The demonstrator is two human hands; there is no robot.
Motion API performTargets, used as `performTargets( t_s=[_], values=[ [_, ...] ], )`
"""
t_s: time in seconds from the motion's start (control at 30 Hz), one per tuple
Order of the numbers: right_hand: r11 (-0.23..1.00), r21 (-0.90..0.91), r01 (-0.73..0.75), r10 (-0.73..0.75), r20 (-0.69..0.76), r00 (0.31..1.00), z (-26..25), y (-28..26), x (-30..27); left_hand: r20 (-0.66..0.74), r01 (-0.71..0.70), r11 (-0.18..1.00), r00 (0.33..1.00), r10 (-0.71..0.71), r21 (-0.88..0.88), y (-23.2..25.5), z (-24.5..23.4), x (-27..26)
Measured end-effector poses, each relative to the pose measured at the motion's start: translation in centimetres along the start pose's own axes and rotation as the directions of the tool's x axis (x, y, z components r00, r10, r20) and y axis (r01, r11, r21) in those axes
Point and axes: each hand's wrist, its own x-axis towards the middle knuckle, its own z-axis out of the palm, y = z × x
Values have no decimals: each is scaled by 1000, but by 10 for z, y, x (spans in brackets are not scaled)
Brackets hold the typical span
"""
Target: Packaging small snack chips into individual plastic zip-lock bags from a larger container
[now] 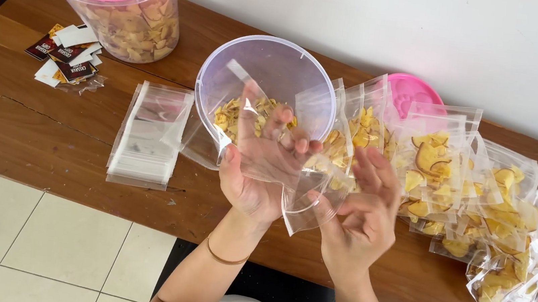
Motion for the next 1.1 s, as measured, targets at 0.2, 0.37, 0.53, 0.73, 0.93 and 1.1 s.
performTargets(
  t_s=[0.2,0.37,0.53,0.73,0.93,1.1],
  values=[
    [974,124,-189,157,233,960,13,-14,3,31,-124,991,992,122,49,-6,-12,-3],
    [971,-19,-240,230,364,903,12,-13,8,28,34,982,999,-40,185,9,1,0],
    [981,-92,-171,194,490,850,3,-30,27,-17,255,935,966,-259,247,28,2,0],
    [992,30,-119,74,626,776,3,-48,29,43,312,948,948,-314,61,32,14,-10],
    [951,127,-282,115,702,703,2,-35,39,266,363,931,902,-339,-46,57,7,7],
    [997,50,59,-77,582,810,-29,-35,93,82,14,1000,997,-13,-6,133,25,47]
  ],
)
